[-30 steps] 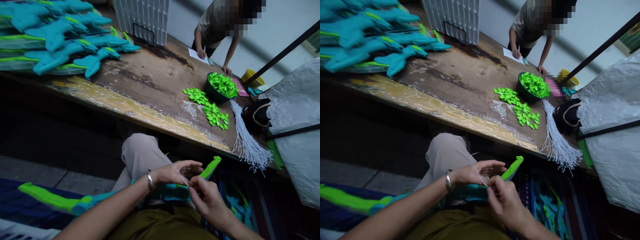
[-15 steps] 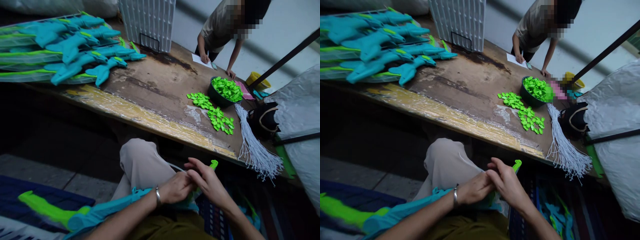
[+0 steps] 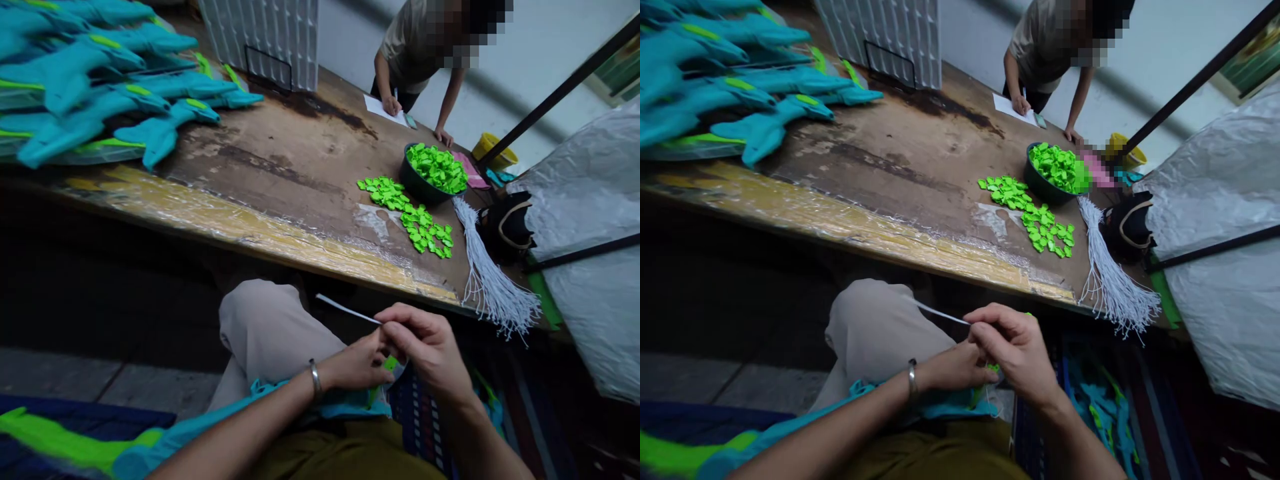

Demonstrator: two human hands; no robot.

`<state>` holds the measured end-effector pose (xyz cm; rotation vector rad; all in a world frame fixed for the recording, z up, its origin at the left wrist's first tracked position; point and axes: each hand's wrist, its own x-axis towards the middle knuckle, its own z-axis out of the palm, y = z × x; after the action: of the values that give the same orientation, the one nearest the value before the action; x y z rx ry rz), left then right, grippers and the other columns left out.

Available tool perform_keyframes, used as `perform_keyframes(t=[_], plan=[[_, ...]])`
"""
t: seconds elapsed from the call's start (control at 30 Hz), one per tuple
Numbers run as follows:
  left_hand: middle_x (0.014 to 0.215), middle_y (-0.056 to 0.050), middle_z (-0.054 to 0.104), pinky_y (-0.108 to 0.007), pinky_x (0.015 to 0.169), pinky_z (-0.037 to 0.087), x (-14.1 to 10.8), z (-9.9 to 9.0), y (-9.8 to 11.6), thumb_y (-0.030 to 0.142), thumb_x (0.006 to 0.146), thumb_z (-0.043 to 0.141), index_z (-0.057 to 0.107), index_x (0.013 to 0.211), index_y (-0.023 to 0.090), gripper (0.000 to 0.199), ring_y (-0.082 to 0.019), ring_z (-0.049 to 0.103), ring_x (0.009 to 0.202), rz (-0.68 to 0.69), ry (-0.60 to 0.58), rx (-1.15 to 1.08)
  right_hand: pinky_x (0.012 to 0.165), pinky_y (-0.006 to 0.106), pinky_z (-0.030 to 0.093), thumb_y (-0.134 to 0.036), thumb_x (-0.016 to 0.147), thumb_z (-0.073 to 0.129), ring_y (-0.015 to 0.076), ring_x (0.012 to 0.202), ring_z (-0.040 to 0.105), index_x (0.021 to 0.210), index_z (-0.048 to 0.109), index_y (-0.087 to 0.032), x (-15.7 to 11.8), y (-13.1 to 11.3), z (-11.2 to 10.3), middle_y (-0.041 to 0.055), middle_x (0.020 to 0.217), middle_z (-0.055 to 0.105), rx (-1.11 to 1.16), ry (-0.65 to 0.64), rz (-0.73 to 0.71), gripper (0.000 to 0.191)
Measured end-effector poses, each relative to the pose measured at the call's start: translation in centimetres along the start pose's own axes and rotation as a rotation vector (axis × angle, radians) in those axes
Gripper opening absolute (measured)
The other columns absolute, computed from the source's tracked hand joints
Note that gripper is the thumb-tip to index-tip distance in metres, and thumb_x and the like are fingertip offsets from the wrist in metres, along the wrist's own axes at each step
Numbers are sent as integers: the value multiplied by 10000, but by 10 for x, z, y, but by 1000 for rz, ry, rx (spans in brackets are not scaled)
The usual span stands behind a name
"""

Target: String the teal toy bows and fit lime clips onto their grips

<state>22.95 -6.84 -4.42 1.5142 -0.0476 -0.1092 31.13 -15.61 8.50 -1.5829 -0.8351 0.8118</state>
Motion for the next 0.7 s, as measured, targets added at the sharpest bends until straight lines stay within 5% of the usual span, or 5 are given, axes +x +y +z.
perform_keyframes(t=[0.13,0.23,0.47,0.7], plan=[[1103,-70,678,-364,823,556,1,-8,-3,299,749,784,439,1412,218,751,-206,684,935,-104,-264,-376,540,219,455,-327,957,691,128,619,579,963,748,-209,-18,-10,-38,11,772,658,-252,290,-90,131],[1135,-66,667,-341,832,536,-2,-15,0,354,680,877,467,1379,228,819,-203,668,969,-170,-306,-505,621,239,460,-279,975,670,146,723,589,990,730,-219,-28,-9,-61,14,858,655,-559,543,-254,85],[1012,-50,657,-344,790,533,2,-13,19,376,902,608,556,1244,174,401,-188,637,847,-207,1,-225,705,264,468,-146,1002,612,143,785,598,967,670,-197,-30,0,-66,11,878,610,-851,464,-380,85],[1040,-65,673,-354,801,555,2,-13,24,360,930,532,535,1214,191,331,-207,656,879,-225,70,-115,620,257,447,-83,957,615,127,688,552,922,623,-193,-25,2,-51,-8,800,566,-928,474,-467,116]])
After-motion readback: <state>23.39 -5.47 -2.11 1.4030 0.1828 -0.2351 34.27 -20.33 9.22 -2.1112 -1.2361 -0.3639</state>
